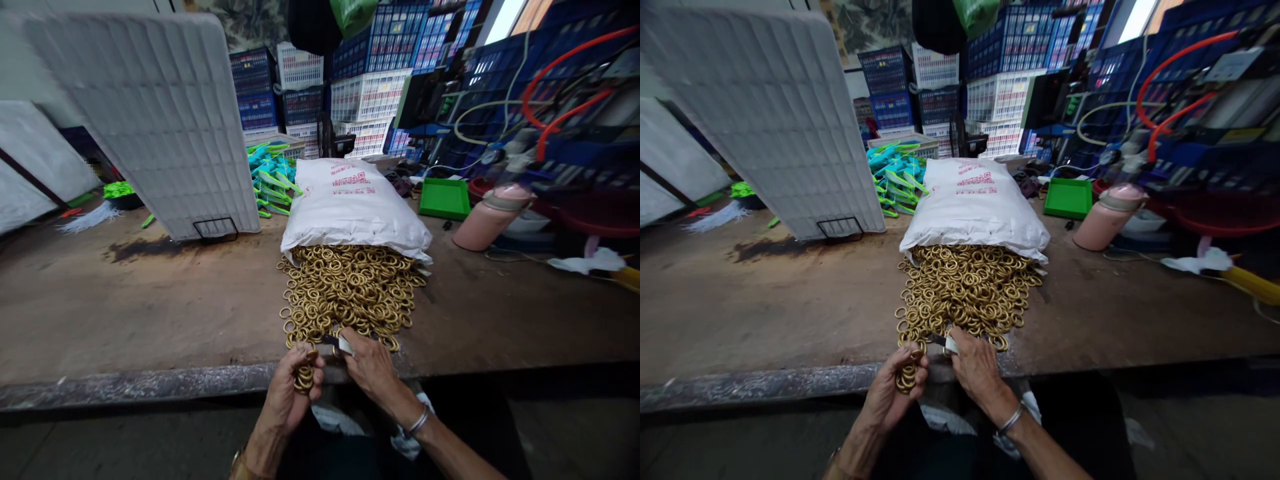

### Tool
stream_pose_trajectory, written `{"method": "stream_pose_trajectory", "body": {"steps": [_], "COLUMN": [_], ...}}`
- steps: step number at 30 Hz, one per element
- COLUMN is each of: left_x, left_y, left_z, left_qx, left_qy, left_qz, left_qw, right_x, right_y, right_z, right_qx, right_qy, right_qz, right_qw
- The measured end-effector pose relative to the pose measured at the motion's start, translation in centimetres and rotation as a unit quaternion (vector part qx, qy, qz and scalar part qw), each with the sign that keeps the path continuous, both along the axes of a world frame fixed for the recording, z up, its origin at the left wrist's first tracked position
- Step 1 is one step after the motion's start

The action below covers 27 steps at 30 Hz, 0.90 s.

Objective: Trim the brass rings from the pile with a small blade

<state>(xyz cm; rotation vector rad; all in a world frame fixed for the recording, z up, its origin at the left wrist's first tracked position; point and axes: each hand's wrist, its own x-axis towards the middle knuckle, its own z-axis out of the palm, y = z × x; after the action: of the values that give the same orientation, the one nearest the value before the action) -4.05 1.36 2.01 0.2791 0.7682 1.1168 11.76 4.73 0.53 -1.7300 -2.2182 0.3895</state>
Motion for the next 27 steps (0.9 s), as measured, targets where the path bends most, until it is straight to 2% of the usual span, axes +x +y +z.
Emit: {"method": "stream_pose_trajectory", "body": {"steps": [4, 13, 16, 22, 27], "left_x": [0.0, 0.6, 0.9, 1.3, 1.7], "left_y": [0.0, 0.2, 0.4, 0.5, 0.5], "left_z": [-0.2, 0.1, 0.4, 0.8, 0.5], "left_qx": [-0.003, 0.026, 0.02, 0.04, 0.059], "left_qy": [-0.021, 0.019, 0.016, 0.008, 0.081], "left_qz": [-0.005, -0.041, -0.053, -0.067, -0.039], "left_qw": [1.0, 0.999, 0.998, 0.997, 0.994], "right_x": [0.3, 0.8, 0.6, 0.0, 0.0], "right_y": [0.1, 0.5, 0.4, 0.2, 0.3], "right_z": [0.0, -0.2, -0.1, 1.1, 1.5], "right_qx": [-0.003, 0.005, -0.019, -0.097, -0.142], "right_qy": [0.029, 0.121, 0.169, 0.328, 0.39], "right_qz": [0.012, 0.015, 0.013, -0.031, -0.068], "right_qw": [0.999, 0.993, 0.985, 0.939, 0.907]}}
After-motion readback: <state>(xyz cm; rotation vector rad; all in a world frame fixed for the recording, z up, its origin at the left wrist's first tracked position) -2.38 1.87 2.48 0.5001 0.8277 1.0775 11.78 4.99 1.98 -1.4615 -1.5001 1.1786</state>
